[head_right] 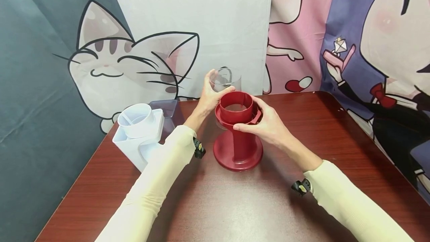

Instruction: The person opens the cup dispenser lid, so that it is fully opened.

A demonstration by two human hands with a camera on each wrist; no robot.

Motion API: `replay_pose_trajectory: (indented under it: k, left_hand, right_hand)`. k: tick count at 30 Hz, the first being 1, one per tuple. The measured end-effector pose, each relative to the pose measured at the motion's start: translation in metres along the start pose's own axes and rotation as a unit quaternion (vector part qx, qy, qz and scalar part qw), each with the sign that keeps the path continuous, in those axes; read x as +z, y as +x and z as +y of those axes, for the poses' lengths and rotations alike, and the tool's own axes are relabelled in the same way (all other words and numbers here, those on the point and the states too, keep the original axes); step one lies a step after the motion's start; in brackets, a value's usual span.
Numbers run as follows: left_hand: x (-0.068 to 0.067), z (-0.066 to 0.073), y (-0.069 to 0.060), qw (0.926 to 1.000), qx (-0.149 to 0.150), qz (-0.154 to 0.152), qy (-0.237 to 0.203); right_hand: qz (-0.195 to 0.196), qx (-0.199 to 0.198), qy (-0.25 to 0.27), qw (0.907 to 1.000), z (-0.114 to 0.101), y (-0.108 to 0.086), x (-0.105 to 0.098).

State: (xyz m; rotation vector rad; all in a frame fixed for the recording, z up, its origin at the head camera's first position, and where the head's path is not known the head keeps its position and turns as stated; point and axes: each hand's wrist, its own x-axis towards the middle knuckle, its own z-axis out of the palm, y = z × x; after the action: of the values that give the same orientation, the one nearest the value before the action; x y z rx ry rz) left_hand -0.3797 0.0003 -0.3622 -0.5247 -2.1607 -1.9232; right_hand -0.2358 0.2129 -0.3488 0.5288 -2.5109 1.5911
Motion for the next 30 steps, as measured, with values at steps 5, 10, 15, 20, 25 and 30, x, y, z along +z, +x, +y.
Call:
replay_pose_trajectory:
  k: [5,10,15,20,25,30]
  left_hand:
    - [-0.002,0.002,-0.002,0.9998,-0.017,-0.004,0.005]
    - [-0.002,0.002,-0.009,0.9996,-0.027,0.0,0.007]
    - [0.001,0.001,-0.021,0.9995,-0.023,0.02,0.009]
    - [0.003,0.005,-0.034,0.9981,-0.031,0.049,0.022]
    - [-0.003,0.014,-0.049,0.9941,-0.063,0.07,0.054]
    - [-0.013,0.021,-0.067,0.9889,-0.083,0.075,0.098]
  right_hand:
    - [-0.005,0.007,-0.002,1.0,0.0,0.001,-0.001]
    - [-0.007,0.01,-0.004,0.9999,0.0,0.001,-0.003]
    - [-0.009,0.01,-0.004,0.9999,0.001,0.0,-0.005]
    - [-0.008,0.005,-0.001,1.0,0.001,0.0,-0.006]
    - [-0.004,0.001,0.005,1.0,0.002,0.0,-0.006]
    - [0.0,-0.009,0.017,0.9998,0.003,-0.001,-0.005]
